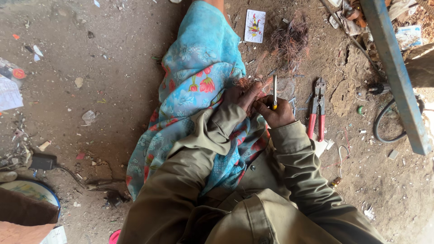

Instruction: The person sits on the ground and uses pliers and a screwdriver to strip insulation from a bundle of copper wires. The person repeatedly cuts and scrapes the wire bundle to remove the outer coating.

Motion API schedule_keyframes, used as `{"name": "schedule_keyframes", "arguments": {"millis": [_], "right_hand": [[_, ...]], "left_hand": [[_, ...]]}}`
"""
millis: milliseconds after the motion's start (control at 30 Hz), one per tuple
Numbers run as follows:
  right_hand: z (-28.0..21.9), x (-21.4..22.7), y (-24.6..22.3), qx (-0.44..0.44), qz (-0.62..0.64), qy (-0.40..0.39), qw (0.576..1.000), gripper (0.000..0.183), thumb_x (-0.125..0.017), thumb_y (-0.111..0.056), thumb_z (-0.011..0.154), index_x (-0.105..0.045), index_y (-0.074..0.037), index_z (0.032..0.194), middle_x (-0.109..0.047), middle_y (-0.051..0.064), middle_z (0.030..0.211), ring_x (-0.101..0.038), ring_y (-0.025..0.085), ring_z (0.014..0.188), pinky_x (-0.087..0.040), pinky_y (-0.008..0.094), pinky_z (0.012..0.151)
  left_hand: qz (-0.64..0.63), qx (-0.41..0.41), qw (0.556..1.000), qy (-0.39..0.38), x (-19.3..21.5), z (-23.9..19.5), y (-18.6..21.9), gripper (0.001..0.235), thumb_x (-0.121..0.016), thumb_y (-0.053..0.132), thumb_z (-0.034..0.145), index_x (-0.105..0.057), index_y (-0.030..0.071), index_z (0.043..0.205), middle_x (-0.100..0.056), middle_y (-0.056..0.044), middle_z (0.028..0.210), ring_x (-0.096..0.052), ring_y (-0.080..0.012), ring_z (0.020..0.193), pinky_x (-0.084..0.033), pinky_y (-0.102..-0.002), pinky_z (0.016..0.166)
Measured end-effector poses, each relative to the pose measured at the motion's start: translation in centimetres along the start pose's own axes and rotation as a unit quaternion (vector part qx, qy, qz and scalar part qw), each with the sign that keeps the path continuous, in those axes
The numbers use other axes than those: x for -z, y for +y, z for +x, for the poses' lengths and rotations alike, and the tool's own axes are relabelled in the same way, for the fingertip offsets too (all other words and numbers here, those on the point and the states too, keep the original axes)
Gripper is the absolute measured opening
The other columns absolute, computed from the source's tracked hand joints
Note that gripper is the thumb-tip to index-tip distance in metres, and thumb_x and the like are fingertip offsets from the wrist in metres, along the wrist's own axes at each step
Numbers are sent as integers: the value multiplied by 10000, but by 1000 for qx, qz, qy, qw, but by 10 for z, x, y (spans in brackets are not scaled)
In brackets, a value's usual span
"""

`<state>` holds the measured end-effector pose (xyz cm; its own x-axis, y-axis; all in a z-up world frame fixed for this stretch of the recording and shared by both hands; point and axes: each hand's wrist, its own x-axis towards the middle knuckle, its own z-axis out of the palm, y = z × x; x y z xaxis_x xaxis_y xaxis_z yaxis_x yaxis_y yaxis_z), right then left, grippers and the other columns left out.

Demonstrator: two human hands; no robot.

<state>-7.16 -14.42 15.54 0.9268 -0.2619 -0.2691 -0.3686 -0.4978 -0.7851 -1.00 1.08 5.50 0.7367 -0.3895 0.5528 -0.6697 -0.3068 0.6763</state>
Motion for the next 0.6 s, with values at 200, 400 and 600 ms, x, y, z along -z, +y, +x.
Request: {"name": "schedule_keyframes", "arguments": {"millis": [200,400,600], "right_hand": [[6,1,0,-44,-47,9,998,250,-748,-242,850,-758,2,905,-719,109,730,-681,183,666,-534,356,626],[1,-9,11,-60,-2,45,997,219,-703,-212,837,-700,6,810,-688,80,691,-662,144,621,-533,334,588],[-3,-1,44,-235,185,91,950,253,-781,-234,874,-635,-84,1017,-677,8,791,-572,86,614,-461,223,524]], "left_hand": [[74,-33,997,11,9,1,11,738,-737,73,999,-387,284,1613,-415,-95,806,-473,-299,743,-434,-459,678],[84,-37,996,1,1,6,12,681,-678,93,962,-453,331,1560,-476,-133,899,-508,-340,839,-463,-477,781],[114,-53,992,-4,-1,6,6,549,-726,231,1025,-522,273,1533,-549,-111,947,-481,-303,743,-438,-463,682]]}}
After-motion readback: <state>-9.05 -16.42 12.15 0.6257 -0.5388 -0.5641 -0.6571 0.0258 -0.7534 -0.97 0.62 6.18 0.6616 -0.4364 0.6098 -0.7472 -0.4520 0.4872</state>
